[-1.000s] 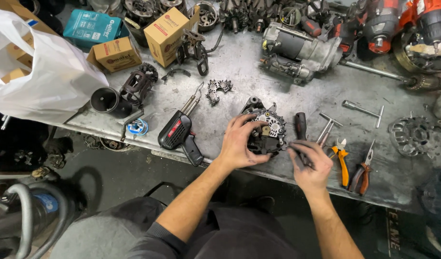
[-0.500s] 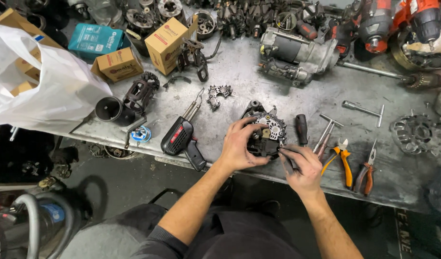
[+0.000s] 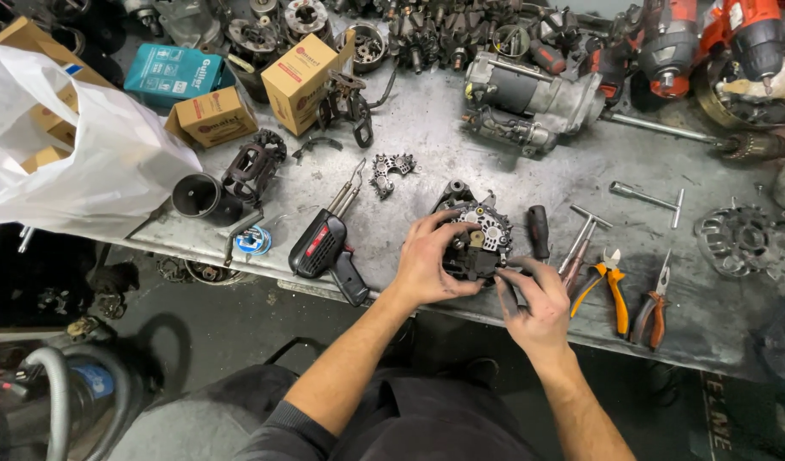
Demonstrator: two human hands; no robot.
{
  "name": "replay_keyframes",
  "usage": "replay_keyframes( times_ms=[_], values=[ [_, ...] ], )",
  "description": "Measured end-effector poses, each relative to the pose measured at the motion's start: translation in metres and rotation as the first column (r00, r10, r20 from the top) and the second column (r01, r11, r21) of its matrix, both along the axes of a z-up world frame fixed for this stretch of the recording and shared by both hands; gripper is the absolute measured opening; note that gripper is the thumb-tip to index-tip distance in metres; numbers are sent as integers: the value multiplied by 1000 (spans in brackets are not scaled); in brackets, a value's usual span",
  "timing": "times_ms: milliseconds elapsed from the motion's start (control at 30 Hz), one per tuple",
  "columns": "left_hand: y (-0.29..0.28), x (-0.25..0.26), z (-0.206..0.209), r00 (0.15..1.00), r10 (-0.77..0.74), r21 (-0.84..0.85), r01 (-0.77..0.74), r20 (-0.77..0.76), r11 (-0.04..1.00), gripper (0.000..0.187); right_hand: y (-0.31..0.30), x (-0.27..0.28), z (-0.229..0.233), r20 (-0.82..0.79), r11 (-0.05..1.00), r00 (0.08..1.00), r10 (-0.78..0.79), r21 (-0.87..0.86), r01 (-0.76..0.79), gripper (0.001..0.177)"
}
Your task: The person uses a hammer to tap a mechanical component on a cluttered workbench, then moves to a lathe machine to mount and adjust the same part. They manipulate the component with their hands and use the lathe's controls to secure it.
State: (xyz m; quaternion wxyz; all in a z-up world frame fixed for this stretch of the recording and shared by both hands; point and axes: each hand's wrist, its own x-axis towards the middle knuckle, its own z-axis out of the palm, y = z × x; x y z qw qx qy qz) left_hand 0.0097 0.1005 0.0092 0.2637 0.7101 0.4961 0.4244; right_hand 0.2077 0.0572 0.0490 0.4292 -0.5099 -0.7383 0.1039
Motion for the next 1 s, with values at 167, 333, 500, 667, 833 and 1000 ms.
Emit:
replay_keyframes(
  times_ms=[167, 333, 500, 667, 833, 1000],
  values=[
    [3, 1, -2, 1000, 0, 15, 0, -1, 1000, 82, 2, 1, 4, 147, 997, 989, -22, 79, 11, 18],
    [3, 0, -2, 1000, -1, 16, 1, -5, 1000, 81, 4, 8, 0, 230, 995, 973, -24, 100, 1, 19],
    [2, 1, 0, 1000, -8, 12, 8, -2, 1000, 80, 7, 13, -5, 276, 992, 961, -6, 120, -28, 19],
    [3, 0, -3, 1000, 2, 17, -2, -7, 1000, 81, 9, 10, 3, 283, 993, 959, 17, 104, -48, 19],
    [3, -1, -2, 1000, -12, 13, 12, -6, 1000, 81, 10, 16, -5, 140, 992, 983, 116, 38, -122, 18],
    [1, 1, -2, 1000, 4, -7, -4, -5, 1000, 82, 6, 10, -6, 61, 994, 992, 112, -1, -112, 19]
  ],
)
